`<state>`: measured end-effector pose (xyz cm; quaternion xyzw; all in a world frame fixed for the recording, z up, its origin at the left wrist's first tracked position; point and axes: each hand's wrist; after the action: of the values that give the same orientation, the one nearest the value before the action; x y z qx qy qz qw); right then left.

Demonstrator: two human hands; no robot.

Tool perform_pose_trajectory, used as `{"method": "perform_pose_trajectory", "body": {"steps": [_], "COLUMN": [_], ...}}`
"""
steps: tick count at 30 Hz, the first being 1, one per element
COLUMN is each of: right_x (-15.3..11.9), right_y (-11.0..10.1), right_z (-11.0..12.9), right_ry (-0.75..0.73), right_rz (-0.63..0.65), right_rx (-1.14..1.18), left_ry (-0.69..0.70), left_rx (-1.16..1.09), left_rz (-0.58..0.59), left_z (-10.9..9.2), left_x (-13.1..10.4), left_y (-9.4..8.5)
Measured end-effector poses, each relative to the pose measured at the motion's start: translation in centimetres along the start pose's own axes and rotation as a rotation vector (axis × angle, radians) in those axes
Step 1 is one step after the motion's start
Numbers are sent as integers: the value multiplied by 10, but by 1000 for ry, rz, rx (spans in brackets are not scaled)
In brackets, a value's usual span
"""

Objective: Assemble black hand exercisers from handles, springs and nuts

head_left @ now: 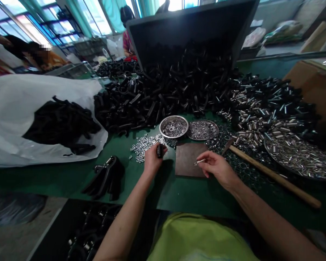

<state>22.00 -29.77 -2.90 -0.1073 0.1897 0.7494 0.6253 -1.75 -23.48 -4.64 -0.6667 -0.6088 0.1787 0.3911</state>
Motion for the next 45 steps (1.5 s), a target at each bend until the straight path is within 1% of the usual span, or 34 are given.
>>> {"method": "perform_pose_trajectory", "body": {"steps": [2,3,5,7,9,11,13,15,16,18,19,20,21,22,24,26,27,29,31,32,36,40,41,43,45], "right_x": [-7,-10,-16,-20,-23,-23,-22,-19,-17,-14,-11,-9,-7,-6,-5,-7,-9,-14,-17,-19,-20,-19,-19,-16,-11], "right_y": [7,11,16,20,22,24,25,26,26,27,27,26,25,23,20,17,17,19,21,23,25,25,25,27,28], "right_z": [2,3,6,8,8,7,6,4,3,2,2,2,2,3,4,7,8,11,11,11,7,4,3,1,-4], "right_ry": [-15,-22,-21,15,90,183,254,286,290,253,209,153,96,43,-26,-62,-76,-95,-108,-115,-151,-218,-225,-190,-122], "right_rz": [38,58,95,120,139,145,154,174,187,184,163,128,80,23,-91,-171,-187,-184,-183,-190,-250,-322,-335,-325,-298], "right_rx": [10,0,-30,-48,-58,-68,-64,-28,-1,26,6,-42,-110,-185,-320,-388,-400,-397,-394,-404,-503,-633,-639,-589,-478], "left_ry": [-60,-103,-167,-203,-225,-221,-194,-143,-97,46,119,163,160,102,-128,-365,-457,-577,-632,-637,-600,-517,-496,-440,-333], "left_rx": [-392,-531,-708,-797,-833,-827,-796,-759,-737,-681,-645,-606,-574,-566,-655,-863,-983,-1181,-1300,-1330,-1351,-1303,-1258,-1093,-885], "left_rz": [10,34,71,83,80,77,88,100,102,97,94,89,87,95,131,177,194,202,197,192,196,216,206,165,130], "left_z": [-26,-39,-59,-72,-77,-78,-77,-74,-72,-68,-67,-65,-65,-65,-67,-71,-74,-80,-85,-88,-94,-93,-93,-92,-93], "left_x": [-22,-33,-50,-61,-66,-66,-66,-66,-66,-68,-69,-71,-72,-74,-75,-76,-75,-73,-70,-69,-67,-69,-70,-72,-74], "left_y": [0,1,1,1,0,-2,-3,-3,-3,0,2,5,9,14,25,36,42,50,55,55,55,55,55,55,54]}}
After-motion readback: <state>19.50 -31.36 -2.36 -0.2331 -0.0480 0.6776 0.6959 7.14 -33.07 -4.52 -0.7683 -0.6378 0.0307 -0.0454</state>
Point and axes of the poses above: each hand's wrist, its own x-axis towards the middle knuckle, its own y-axis out of the palm, z = x × y, and after that the axes turned 14 degrees about y, right-handed
